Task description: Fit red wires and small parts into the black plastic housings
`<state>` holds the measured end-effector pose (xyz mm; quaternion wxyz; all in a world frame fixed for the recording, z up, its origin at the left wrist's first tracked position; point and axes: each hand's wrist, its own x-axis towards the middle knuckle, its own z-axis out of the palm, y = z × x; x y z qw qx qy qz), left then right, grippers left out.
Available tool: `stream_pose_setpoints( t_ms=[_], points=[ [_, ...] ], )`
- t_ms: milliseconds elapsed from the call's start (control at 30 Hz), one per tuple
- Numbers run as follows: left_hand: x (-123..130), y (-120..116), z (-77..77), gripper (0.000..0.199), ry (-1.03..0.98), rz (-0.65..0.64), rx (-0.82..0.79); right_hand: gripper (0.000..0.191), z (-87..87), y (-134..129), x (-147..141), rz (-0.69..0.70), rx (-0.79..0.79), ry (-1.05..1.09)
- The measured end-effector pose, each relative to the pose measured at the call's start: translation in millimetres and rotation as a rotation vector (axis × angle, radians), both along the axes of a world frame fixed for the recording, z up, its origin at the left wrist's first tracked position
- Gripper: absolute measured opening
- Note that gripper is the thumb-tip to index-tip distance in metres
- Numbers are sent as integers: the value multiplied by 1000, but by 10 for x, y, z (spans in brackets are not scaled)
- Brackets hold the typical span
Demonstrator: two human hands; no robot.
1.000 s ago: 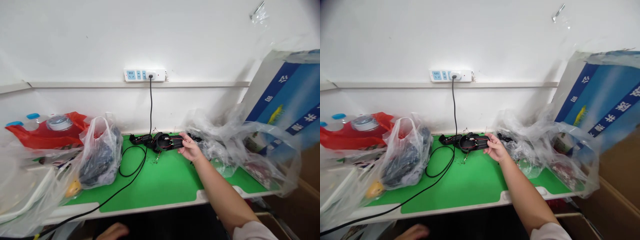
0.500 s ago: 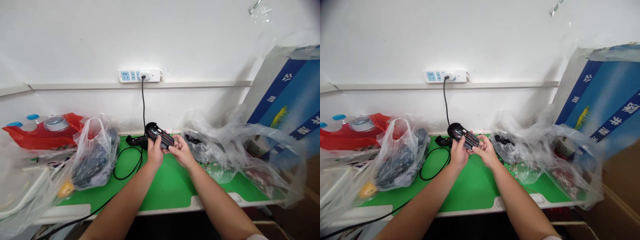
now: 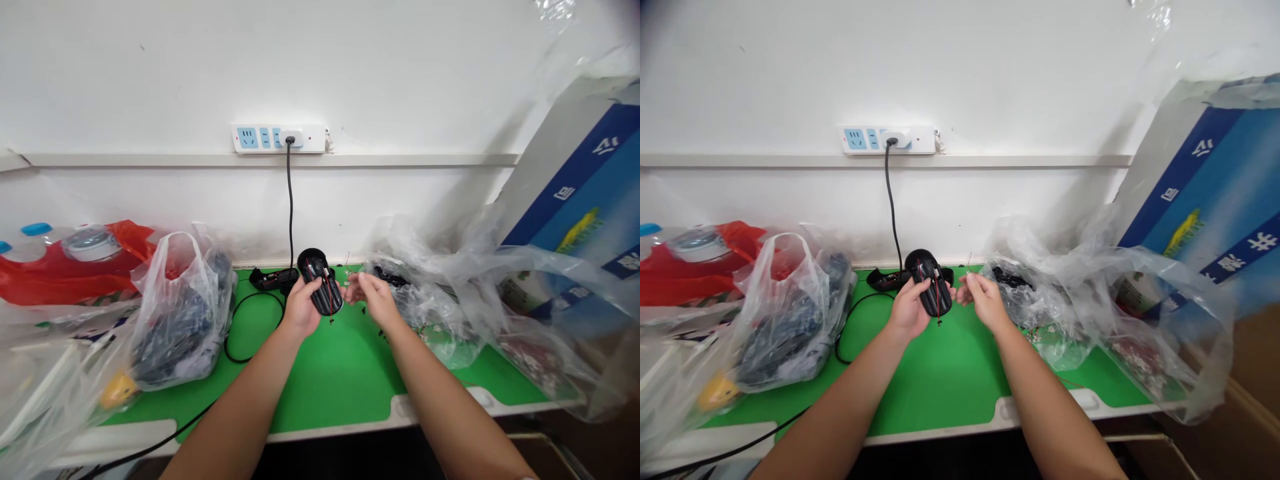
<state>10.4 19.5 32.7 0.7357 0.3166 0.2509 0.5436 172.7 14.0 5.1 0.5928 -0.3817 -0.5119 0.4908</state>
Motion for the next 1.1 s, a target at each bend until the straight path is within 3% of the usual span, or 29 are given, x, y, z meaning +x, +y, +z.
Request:
stream_pose_setpoints(
  t_ms=[100,167,267,367,600,733,800,867,1000,1100],
  points=[
    [0,-1,-8,31,-1,-44,-4,43,21,58,197,-143,-106,-152],
    [1,4,-16,33,5,-59,2,38,34,69,362,-179,-170,-442],
    [8,1,-19,33,22,-66,5,35,41,56,536,-122,-184,-997],
    [16,-27,-3,32,48,-74,8,33,13,48,534,-59,-198,-1308],
    [37,-112,62,35,72,-118,-16,27,-142,79,304,-154,-333,-1471],
    [61,-141,66,33,119,-86,10,14,-139,70,288,-153,-307,-1453],
    [68,-155,65,30,127,-77,12,12,-100,59,298,-146,-278,-1408],
    [67,-170,70,29,134,-96,-7,13,-46,45,308,-146,-272,-1186],
    [42,-193,97,33,164,-144,-34,15,74,-15,294,-69,-315,-301],
    [21,-196,111,34,195,-155,-40,26,163,-91,229,47,-337,163]
  ],
)
